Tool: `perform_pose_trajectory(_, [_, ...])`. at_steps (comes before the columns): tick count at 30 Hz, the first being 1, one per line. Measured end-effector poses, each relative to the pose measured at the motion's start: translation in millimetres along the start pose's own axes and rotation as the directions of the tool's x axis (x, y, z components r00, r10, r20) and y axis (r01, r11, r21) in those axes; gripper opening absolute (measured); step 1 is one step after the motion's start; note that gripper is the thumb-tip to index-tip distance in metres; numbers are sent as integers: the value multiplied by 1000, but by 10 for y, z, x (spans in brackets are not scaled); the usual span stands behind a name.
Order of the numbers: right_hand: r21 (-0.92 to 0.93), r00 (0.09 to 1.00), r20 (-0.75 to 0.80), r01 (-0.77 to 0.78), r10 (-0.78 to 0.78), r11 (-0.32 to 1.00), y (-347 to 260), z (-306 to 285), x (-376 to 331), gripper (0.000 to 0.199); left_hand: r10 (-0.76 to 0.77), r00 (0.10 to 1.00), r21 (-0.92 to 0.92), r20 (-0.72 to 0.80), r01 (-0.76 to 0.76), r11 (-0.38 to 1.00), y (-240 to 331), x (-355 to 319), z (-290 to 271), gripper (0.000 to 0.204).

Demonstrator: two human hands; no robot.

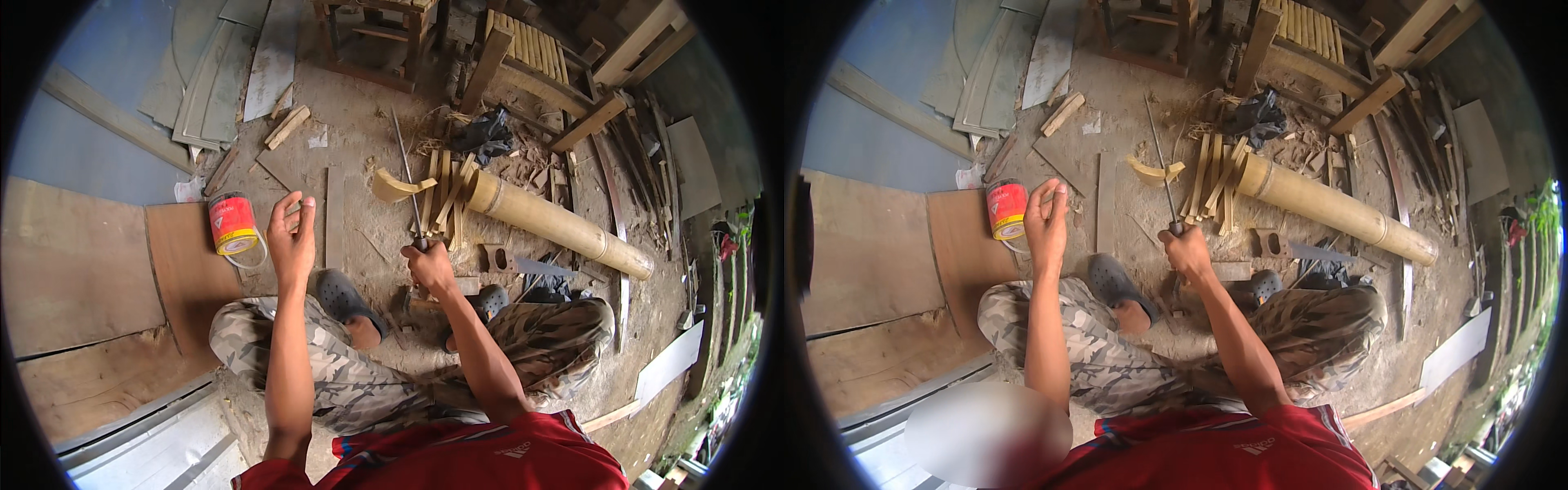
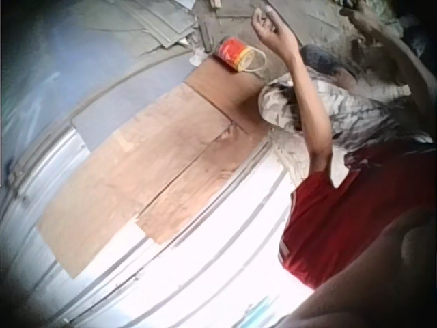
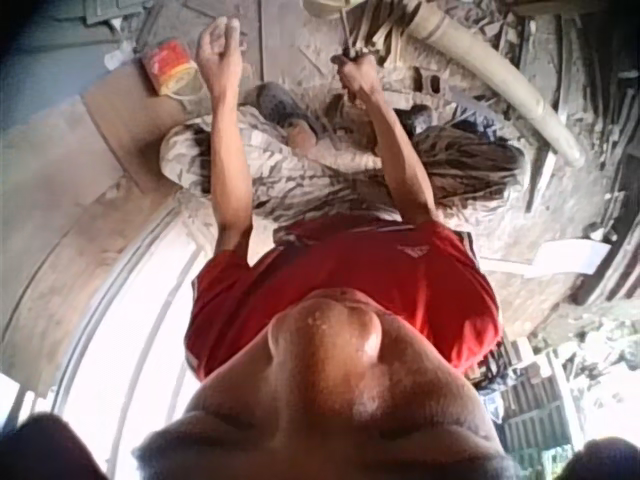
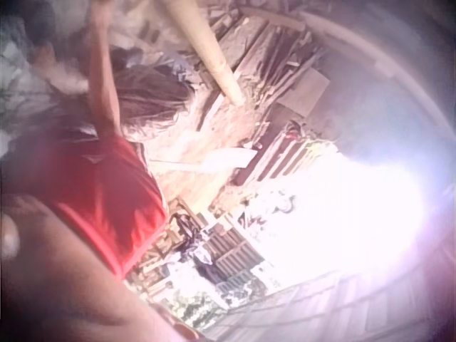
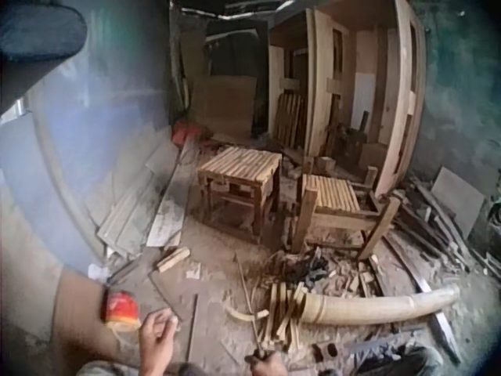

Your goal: The person sits on the floor and uses a knife to split bamboo strips into thinner pieces. They repeatedly hold the bamboo, cut it, and place the resulting strips on the floor.

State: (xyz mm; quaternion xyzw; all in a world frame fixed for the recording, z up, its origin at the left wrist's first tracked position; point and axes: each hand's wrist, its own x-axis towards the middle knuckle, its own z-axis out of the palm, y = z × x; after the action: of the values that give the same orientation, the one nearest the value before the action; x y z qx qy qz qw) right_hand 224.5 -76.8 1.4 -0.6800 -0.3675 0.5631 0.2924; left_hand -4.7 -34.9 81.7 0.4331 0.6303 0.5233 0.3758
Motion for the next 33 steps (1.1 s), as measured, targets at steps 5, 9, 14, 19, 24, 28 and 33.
perform_pose_trajectory(5, [-279, 985, -23, -168, 168, 945, 663, 106, 621, 22, 71, 997, 61, 9, -71, 996, -146, 47, 123, 46])
perform_pose_trajectory(9, [-66, 969, 59, -235, 239, 970, 613, -13, 773, 23, -31, 999, -25, 38, 32, 999, 60, 42, 182, 45])
perform_pose_trajectory(14, [29, 994, 16, -106, 105, 994, 15, -4, 289, 29, 29, 1000, 2, 9, -29, 1000, 2, 29, 90, 40])
perform_pose_trajectory(19, [-328, 984, -137, -156, 117, 932, 786, 213, 599, 24, -23, 999, -81, 36, 25, 996, 73, 21, 102, 42])
perform_pose_trajectory(24, [-632, 964, 68, -157, 256, 759, 2073, 260, 979, 42, -43, 999, 16, -15, 43, 999, -55, 57, 12, 46])
perform_pose_trajectory(28, [-256, 937, 25, -330, 347, 909, 1925, 162, 706, 33, -12, 997, 132, 78, 2, 991, -82, 40, 144, 54])
perform_pose_trajectory(33, [-283, 960, 41, -254, 277, 925, 1604, 154, 642, 32, -356, 893, 515, 277, 175, 839, -832, -108, 435, 60])
